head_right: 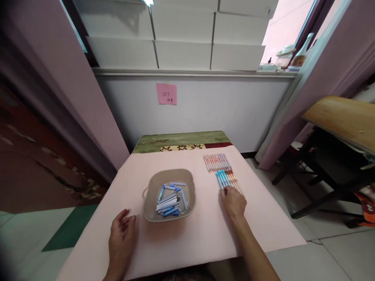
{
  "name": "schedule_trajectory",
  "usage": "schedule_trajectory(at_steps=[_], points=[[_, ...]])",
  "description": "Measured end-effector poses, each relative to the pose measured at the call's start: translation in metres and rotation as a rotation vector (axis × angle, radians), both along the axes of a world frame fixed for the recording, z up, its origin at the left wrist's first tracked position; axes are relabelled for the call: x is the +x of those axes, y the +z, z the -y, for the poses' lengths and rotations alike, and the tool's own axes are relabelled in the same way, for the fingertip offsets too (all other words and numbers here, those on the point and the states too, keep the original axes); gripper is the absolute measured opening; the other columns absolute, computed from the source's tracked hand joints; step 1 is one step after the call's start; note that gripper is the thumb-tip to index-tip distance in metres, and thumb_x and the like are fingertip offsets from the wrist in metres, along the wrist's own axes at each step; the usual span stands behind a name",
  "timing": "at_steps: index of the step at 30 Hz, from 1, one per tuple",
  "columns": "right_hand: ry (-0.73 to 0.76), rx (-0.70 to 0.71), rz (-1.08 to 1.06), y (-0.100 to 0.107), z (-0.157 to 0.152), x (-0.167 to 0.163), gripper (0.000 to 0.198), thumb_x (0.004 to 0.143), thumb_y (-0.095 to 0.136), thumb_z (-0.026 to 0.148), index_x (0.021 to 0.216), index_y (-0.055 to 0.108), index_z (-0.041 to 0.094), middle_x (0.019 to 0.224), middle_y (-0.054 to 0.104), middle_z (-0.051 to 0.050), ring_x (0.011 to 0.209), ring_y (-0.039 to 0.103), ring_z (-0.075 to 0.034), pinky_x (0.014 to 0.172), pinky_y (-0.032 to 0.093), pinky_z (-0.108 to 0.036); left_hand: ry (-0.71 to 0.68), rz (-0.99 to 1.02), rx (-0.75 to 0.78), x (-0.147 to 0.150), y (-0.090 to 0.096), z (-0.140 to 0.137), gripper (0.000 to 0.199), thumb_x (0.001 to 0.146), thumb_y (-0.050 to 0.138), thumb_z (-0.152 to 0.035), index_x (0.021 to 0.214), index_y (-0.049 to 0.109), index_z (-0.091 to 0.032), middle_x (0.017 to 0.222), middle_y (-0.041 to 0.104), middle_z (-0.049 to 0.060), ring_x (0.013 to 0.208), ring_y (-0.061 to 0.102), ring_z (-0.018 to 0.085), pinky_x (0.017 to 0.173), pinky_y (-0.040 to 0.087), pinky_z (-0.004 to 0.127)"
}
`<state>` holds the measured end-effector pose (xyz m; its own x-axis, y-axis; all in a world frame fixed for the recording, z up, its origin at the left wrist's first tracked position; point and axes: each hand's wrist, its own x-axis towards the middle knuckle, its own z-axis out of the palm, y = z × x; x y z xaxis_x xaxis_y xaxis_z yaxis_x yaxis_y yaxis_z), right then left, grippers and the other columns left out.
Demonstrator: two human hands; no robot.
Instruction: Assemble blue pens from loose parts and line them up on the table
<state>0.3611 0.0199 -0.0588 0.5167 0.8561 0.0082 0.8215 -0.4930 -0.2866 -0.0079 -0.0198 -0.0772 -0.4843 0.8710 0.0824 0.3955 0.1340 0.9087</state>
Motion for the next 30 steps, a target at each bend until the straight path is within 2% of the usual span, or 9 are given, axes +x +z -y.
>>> schedule_trajectory(at_steps=[6, 12, 15, 17, 22, 24, 26, 30], points=[[0.006, 0.002, 0.048, -0.005, -0.012, -0.001, 0.03, 0.088, 0.048, 0.041, 0.09, 0.07, 0.021, 0.092, 0.07, -0.008, 0.08, 0.065, -0.022, 0.064, 0.04, -0.03, -0.019, -0.089, 0.006, -0.005, -0.006, -0.001, 0.058, 0.079, 0.055, -0.05, 0.128, 0.047, -0.019, 0.105, 0.06, 0.008, 0.095, 0.06, 0.025, 0.086, 0.048, 0.041], [-0.009, 0.115, 0.045, -0.006, -0.011, 0.001, 0.029, 0.086, 0.051, 0.042, 0.087, 0.07, 0.02, 0.091, 0.07, -0.007, 0.079, 0.063, -0.021, 0.06, 0.035, -0.028, -0.024, -0.114, 0.015, -0.004, -0.004, 0.0, 0.056, 0.08, 0.054, -0.05, 0.126, 0.048, -0.018, 0.102, 0.061, 0.008, 0.092, 0.06, 0.025, 0.083, 0.049, 0.04], [-0.084, 0.226, 0.022, -0.002, 0.0, 0.012, 0.035, 0.091, 0.043, 0.043, 0.097, 0.07, 0.02, 0.097, 0.07, -0.008, 0.079, 0.062, -0.02, 0.06, 0.033, -0.027, -0.032, -0.116, 0.026, -0.004, -0.004, -0.001, 0.055, 0.08, 0.054, -0.049, 0.125, 0.048, -0.018, 0.1, 0.061, 0.008, 0.09, 0.06, 0.024, 0.084, 0.049, 0.04], [-0.143, 0.297, -0.014, -0.001, 0.013, 0.024, 0.042, 0.094, 0.036, 0.045, 0.101, 0.069, 0.019, 0.093, 0.07, -0.009, 0.076, 0.061, -0.02, 0.06, 0.034, -0.027, -0.033, -0.113, 0.036, -0.005, -0.005, -0.002, 0.054, 0.08, 0.053, -0.049, 0.124, 0.049, -0.018, 0.101, 0.061, 0.007, 0.091, 0.06, 0.024, 0.084, 0.049, 0.039], [-0.142, 0.388, -0.2, -0.017, 0.047, 0.041, 0.055, 0.095, 0.026, 0.05, 0.092, 0.068, 0.014, 0.07, 0.068, -0.005, 0.061, 0.06, -0.017, 0.056, 0.038, -0.023, -0.018, -0.144, 0.042, -0.004, -0.006, -0.003, 0.051, 0.08, 0.054, -0.048, 0.122, 0.05, -0.018, 0.1, 0.06, 0.007, 0.09, 0.06, 0.024, 0.081, 0.049, 0.038], [-0.109, 0.416, -0.305, -0.024, 0.055, 0.038, 0.052, 0.093, 0.031, 0.052, 0.088, 0.067, 0.016, 0.067, 0.067, -0.003, 0.061, 0.06, -0.017, 0.056, 0.04, -0.023, -0.013, -0.158, 0.043, -0.002, -0.005, -0.003, 0.05, 0.08, 0.054, -0.047, 0.121, 0.051, -0.017, 0.099, 0.06, 0.007, 0.088, 0.06, 0.023, 0.081, 0.049, 0.038], [-0.063, 0.39, -0.312, -0.026, 0.059, 0.031, 0.043, 0.089, 0.042, 0.054, 0.088, 0.067, 0.019, 0.068, 0.068, -0.002, 0.063, 0.061, -0.017, 0.058, 0.039, -0.023, -0.006, -0.177, 0.042, -0.001, -0.005, -0.004, 0.05, 0.08, 0.054, -0.046, 0.12, 0.052, -0.017, 0.098, 0.061, 0.007, 0.086, 0.06, 0.023, 0.082, 0.049, 0.038], [0.069, 0.153, -0.025, -0.017, 0.05, 0.014, 0.032, 0.09, 0.045, 0.049, 0.089, 0.065, 0.023, 0.079, 0.07, -0.002, 0.069, 0.063, -0.018, 0.058, 0.036, -0.024, 0.006, -0.205, 0.06, 0.0, -0.006, -0.005, 0.05, 0.079, 0.053, -0.046, 0.119, 0.052, -0.016, 0.099, 0.061, 0.008, 0.086, 0.059, 0.024, 0.081, 0.048, 0.039]])
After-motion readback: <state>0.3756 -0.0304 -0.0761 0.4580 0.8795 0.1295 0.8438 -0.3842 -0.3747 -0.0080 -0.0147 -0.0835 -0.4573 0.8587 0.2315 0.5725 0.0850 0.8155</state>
